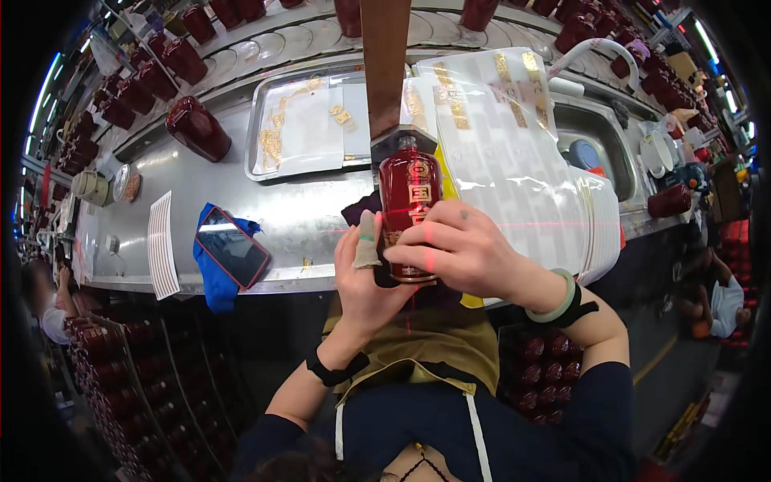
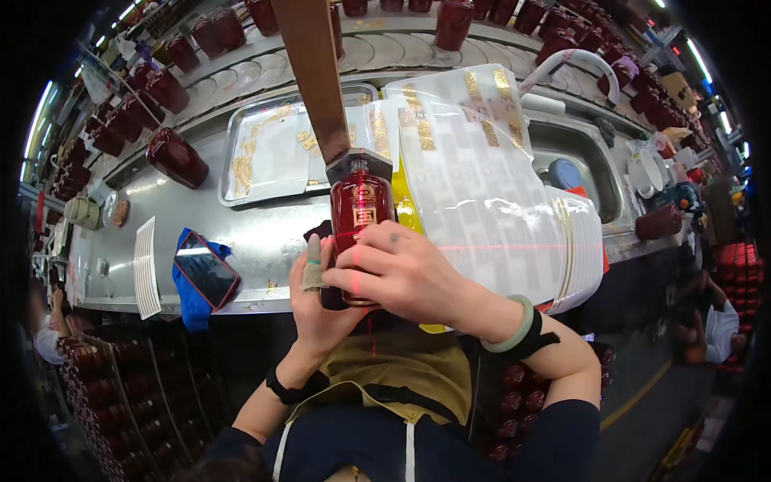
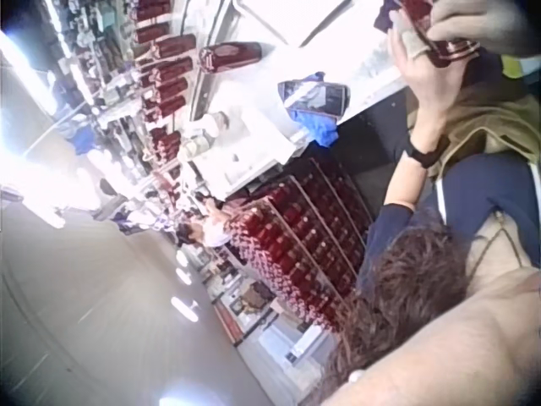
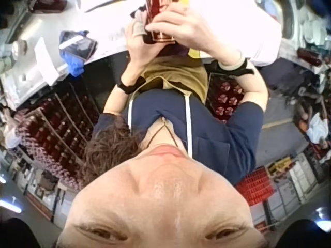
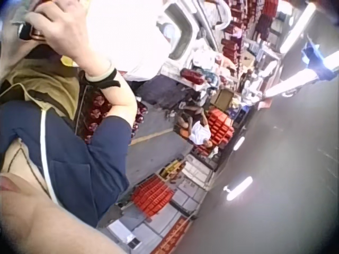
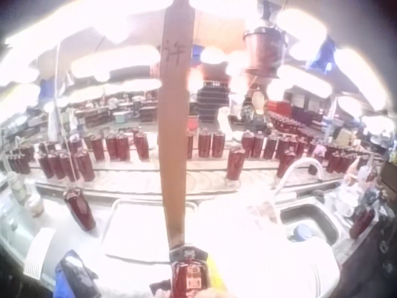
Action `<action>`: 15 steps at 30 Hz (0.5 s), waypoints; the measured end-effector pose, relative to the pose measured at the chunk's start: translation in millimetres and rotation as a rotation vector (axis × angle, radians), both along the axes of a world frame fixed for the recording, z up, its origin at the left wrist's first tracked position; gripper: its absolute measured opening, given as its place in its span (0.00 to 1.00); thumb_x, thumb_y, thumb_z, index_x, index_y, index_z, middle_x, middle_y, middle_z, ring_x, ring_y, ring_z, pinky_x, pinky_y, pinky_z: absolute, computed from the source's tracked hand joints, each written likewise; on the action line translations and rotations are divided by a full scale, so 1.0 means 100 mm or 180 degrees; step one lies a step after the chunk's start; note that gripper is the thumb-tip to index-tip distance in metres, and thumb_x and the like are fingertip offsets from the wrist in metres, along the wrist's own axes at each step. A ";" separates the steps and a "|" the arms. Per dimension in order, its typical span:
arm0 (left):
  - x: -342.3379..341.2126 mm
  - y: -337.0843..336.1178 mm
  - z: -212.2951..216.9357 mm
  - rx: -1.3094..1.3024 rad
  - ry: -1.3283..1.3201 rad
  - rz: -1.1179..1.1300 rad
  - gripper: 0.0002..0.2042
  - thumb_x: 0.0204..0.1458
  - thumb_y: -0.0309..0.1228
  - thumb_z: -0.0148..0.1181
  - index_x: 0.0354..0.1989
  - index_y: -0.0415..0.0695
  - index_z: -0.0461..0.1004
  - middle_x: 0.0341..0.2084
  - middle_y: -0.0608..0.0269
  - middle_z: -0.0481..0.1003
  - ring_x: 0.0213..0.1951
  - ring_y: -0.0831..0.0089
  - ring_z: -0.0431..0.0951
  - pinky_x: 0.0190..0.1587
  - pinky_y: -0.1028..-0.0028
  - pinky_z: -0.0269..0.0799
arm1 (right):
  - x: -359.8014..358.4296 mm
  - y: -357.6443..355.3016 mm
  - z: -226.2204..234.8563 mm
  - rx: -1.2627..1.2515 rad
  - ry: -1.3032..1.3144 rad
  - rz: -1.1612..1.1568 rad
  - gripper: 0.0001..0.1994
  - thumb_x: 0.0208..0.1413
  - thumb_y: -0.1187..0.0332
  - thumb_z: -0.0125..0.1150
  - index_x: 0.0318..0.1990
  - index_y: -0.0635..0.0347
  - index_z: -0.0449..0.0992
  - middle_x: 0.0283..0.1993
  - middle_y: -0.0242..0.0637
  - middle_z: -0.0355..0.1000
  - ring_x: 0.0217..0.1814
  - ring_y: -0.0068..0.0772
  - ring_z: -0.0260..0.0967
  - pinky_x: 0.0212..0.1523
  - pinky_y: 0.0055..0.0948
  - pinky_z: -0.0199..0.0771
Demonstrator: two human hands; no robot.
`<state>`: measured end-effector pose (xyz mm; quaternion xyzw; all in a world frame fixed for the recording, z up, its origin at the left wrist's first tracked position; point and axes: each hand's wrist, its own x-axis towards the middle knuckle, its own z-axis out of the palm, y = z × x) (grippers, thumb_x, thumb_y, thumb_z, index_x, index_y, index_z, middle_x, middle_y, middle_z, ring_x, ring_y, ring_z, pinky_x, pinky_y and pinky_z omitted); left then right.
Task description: The recorder is carefully applying decorative gold labels and seals to red liquor bottles at a factory assembly line workstation.
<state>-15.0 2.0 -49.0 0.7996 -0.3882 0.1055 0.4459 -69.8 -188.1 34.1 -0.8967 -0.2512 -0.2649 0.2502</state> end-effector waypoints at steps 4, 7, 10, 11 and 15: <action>-0.01 0.01 0.10 -0.0044 0.0139 -0.0085 0.57 0.30 0.39 0.86 0.72 0.34 0.58 0.60 0.47 0.70 0.61 0.50 0.70 0.63 0.56 0.66 | 0.53 -0.30 0.03 0.0168 0.0174 -0.0708 0.14 0.51 0.74 0.69 0.47 0.56 0.79 0.39 0.37 0.77 0.39 0.43 0.74 0.40 0.37 0.76; 0.08 0.02 0.12 -0.0143 0.0510 -0.0307 0.60 0.32 0.47 0.84 0.73 0.33 0.56 0.63 0.43 0.68 0.64 0.48 0.67 0.65 0.54 0.64 | 0.75 -0.56 0.19 -0.0599 -0.0530 -0.1385 0.11 0.52 0.73 0.68 0.44 0.58 0.79 0.36 0.40 0.77 0.40 0.47 0.75 0.41 0.40 0.76; 0.22 -0.01 0.16 -0.0272 0.0677 -0.0653 0.51 0.47 0.57 0.72 0.73 0.36 0.58 0.69 0.34 0.60 0.66 0.40 0.63 0.67 0.51 0.60 | 0.68 -0.45 0.16 0.0639 -0.0167 -0.1224 0.11 0.55 0.72 0.68 0.45 0.59 0.80 0.40 0.42 0.79 0.42 0.48 0.76 0.44 0.40 0.76; 0.27 -0.05 0.20 -0.0275 0.0683 -0.0654 0.51 0.47 0.57 0.72 0.73 0.36 0.58 0.69 0.34 0.60 0.66 0.40 0.63 0.67 0.51 0.60 | 0.61 -0.38 0.13 0.0918 0.0240 -0.1176 0.10 0.58 0.71 0.66 0.47 0.60 0.80 0.42 0.44 0.79 0.44 0.49 0.77 0.45 0.40 0.77; 0.42 -0.24 0.32 0.0240 -0.0089 -0.0655 0.42 0.49 0.59 0.67 0.69 0.44 0.69 0.68 0.30 0.59 0.63 0.35 0.65 0.65 0.49 0.62 | 0.64 -0.46 -0.10 0.0985 0.0280 -0.1528 0.10 0.59 0.71 0.65 0.47 0.60 0.80 0.42 0.45 0.79 0.45 0.49 0.77 0.45 0.40 0.77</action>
